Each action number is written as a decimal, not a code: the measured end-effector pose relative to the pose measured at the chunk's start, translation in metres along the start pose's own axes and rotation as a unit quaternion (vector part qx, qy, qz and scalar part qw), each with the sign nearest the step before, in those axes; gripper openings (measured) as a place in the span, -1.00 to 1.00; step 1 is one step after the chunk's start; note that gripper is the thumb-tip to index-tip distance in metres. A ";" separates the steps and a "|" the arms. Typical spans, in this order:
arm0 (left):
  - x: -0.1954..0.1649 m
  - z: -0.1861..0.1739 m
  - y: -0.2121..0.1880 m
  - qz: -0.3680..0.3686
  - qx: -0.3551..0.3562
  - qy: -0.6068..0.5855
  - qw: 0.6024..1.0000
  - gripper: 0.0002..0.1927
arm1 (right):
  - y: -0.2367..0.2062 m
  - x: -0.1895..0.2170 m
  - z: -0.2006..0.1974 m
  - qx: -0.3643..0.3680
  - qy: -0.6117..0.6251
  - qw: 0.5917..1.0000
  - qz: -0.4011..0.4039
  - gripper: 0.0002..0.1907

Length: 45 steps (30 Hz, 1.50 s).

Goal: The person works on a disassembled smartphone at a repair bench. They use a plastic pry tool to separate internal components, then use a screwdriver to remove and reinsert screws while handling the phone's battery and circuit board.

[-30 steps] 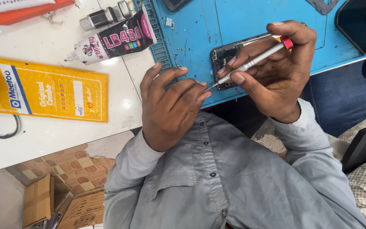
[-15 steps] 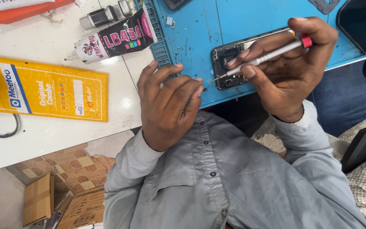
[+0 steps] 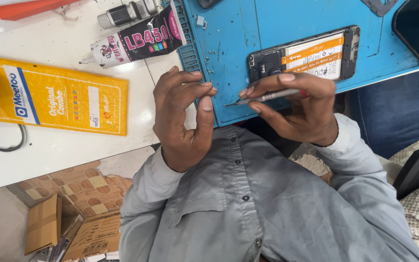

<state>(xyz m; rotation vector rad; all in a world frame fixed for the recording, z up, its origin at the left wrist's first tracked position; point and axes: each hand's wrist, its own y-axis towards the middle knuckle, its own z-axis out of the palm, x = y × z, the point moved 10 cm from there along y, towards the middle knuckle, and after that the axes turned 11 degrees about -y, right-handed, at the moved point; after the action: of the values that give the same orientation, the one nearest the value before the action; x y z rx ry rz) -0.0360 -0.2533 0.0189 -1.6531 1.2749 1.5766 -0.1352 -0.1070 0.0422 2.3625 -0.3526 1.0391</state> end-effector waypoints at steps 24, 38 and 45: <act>-0.007 0.009 0.005 0.034 0.032 0.032 0.998 -0.83 | -0.014 -0.041 -0.057 -0.121 -0.023 0.986 0.111 -0.31; -0.007 0.010 0.004 0.035 0.038 0.033 0.998 -0.83 | -0.002 -0.035 -0.052 -0.112 -0.023 0.990 0.085 -0.33; -0.007 0.011 0.005 0.039 0.038 0.028 0.998 -0.82 | -0.003 -0.035 -0.054 -0.112 -0.035 0.990 0.075 -0.32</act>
<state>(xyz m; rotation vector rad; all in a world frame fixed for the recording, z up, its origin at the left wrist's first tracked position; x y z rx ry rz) -0.0449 -0.2442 0.0246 -1.6290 1.4272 1.5162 -0.1895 -0.0734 0.0457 2.1995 -0.6471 0.9301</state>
